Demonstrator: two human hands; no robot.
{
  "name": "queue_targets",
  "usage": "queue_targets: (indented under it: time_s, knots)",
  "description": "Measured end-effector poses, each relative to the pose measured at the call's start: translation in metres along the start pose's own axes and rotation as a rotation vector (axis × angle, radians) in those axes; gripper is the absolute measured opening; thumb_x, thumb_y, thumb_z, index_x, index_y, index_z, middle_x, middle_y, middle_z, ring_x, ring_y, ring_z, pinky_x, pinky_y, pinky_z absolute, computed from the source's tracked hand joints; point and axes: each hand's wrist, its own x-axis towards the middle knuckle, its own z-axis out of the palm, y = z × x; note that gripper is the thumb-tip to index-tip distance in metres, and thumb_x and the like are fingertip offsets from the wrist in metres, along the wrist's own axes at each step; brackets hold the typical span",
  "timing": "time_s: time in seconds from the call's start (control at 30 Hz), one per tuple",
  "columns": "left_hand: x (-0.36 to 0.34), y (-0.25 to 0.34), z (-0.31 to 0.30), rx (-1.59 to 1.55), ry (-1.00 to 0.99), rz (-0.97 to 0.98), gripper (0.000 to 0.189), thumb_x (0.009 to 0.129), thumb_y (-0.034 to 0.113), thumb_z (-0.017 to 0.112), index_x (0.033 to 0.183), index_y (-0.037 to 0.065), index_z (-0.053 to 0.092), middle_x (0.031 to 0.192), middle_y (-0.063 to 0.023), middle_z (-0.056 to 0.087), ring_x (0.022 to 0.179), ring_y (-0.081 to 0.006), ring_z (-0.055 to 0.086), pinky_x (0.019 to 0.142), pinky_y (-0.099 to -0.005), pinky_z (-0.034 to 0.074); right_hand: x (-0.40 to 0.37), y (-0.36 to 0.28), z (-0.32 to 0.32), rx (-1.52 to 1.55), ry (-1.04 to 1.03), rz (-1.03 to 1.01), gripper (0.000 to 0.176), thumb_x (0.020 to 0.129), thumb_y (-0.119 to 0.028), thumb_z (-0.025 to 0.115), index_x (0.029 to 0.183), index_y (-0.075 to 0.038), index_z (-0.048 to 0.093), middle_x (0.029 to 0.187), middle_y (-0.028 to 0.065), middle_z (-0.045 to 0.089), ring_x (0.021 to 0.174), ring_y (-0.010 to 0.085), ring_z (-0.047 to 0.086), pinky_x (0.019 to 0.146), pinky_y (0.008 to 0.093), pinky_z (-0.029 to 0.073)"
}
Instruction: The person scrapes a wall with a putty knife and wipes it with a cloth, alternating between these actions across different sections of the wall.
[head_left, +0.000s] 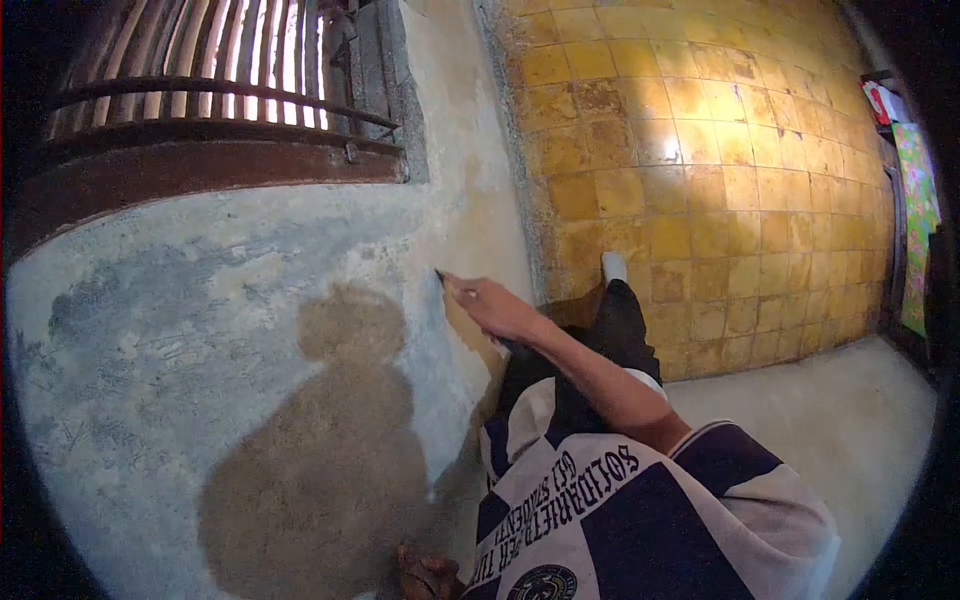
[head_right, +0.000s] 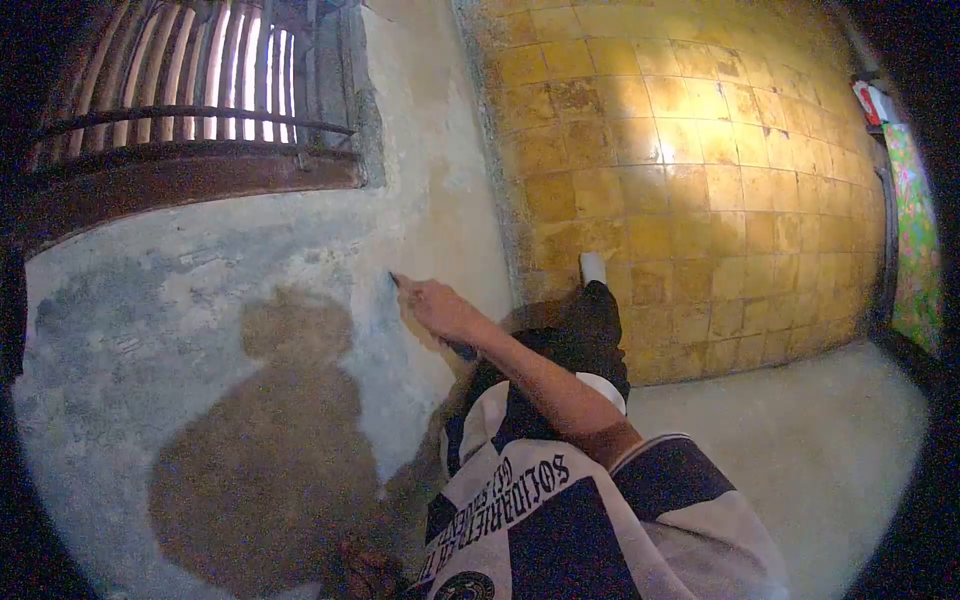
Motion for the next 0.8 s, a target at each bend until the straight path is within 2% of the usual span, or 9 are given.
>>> queue_targets:
  time_s: [0.07,0.17,0.23,0.3,0.4,0.5,0.6,0.73,0.8]
  knots:
    - [-0.002,0.000,-0.001,0.001,-0.001,-0.002,0.031,0.088,0.018,0.059,0.114,0.005,0.047,0.106,-0.0149,0.062,0.090,-0.0275,0.064,0.067,-0.0365,0.054,0.003,-0.005,0.002,-0.110,0.094,-0.128,0.045,0.101,-0.026,0.037,0.144,-0.014,0.037,0.055,0.0054,0.048,0.039,0.0133,0.046,0.043,0.0322,0.045]
    - [-0.008,-0.001,-0.003,-0.001,0.000,-0.006,0.030,0.088,0.018,0.059,0.112,0.005,0.047,0.105,-0.0146,0.062,0.089,-0.0272,0.064,0.066,-0.0361,0.054,-0.006,-0.024,-0.010,-0.186,0.074,-0.138,0.044,0.097,-0.023,0.038,0.138,-0.007,0.041,0.074,0.0196,0.058,0.057,0.0275,0.059,0.058,0.0392,0.050]
    - [-0.010,-0.001,-0.004,0.000,-0.002,-0.007,0.030,0.087,0.018,0.059,0.112,0.005,0.048,0.105,-0.0145,0.063,0.088,-0.0270,0.065,0.066,-0.0358,0.054,-0.013,-0.028,-0.012,-0.152,0.046,-0.102,0.044,0.097,-0.024,0.039,0.137,-0.008,0.042,0.073,0.0196,0.058,0.057,0.0276,0.059,0.058,0.0395,0.050]
    - [-0.008,-0.002,-0.003,0.006,0.000,-0.002,0.029,0.087,0.017,0.060,0.111,0.005,0.048,0.104,-0.0143,0.063,0.087,-0.0269,0.065,0.065,-0.0356,0.054,-0.014,-0.018,0.001,-0.058,0.062,-0.094,0.044,0.101,-0.028,0.039,0.143,-0.015,0.040,0.053,0.0057,0.047,0.041,0.0139,0.047,0.043,0.0333,0.045]
    - [-0.007,-0.003,-0.003,0.009,0.003,0.005,0.028,0.087,0.017,0.060,0.110,0.005,0.048,0.103,-0.0141,0.063,0.086,-0.0266,0.065,0.064,-0.0352,0.055,0.010,-0.001,0.001,-0.123,0.141,-0.111,0.044,0.101,-0.028,0.039,0.143,-0.014,0.040,0.052,0.0053,0.048,0.039,0.0142,0.047,0.044,0.0332,0.046]
    - [-0.007,-0.003,0.000,0.008,0.004,0.015,0.027,0.087,0.017,0.060,0.109,0.006,0.049,0.102,-0.0139,0.064,0.085,-0.0263,0.066,0.064,-0.0347,0.055,0.011,-0.014,-0.012,-0.033,0.119,-0.030,0.045,0.100,-0.029,0.039,0.142,-0.013,0.040,0.053,0.0067,0.050,0.038,0.0151,0.047,0.044,0.0333,0.047]
    - [-0.006,-0.006,-0.002,0.011,0.014,0.032,0.026,0.087,0.017,0.060,0.108,0.006,0.049,0.101,-0.0136,0.064,0.084,-0.0260,0.066,0.063,-0.0343,0.055,-0.005,-0.002,0.004,-0.061,0.101,-0.177,0.045,0.100,-0.030,0.039,0.142,-0.013,0.041,0.052,0.0083,0.050,0.038,0.0158,0.049,0.044,0.0331,0.047]
    - [-0.006,-0.007,0.000,0.006,0.016,0.039,0.025,0.087,0.016,0.060,0.106,0.006,0.050,0.100,-0.0133,0.065,0.083,-0.0257,0.067,0.062,-0.0338,0.055,-0.001,-0.017,-0.009,-0.136,0.105,-0.142,0.045,0.100,-0.029,0.038,0.143,-0.014,0.039,0.052,0.0110,0.050,0.038,0.0173,0.050,0.046,0.0343,0.048]
    - [-0.007,-0.007,0.000,0.003,0.020,0.046,0.024,0.087,0.016,0.060,0.105,0.006,0.050,0.099,-0.0132,0.065,0.082,-0.0255,0.067,0.062,-0.0335,0.055,-0.007,-0.021,-0.012,-0.063,0.061,-0.099,0.045,0.101,-0.029,0.037,0.143,-0.014,0.038,0.053,0.0125,0.051,0.039,0.0186,0.052,0.047,0.0351,0.049]
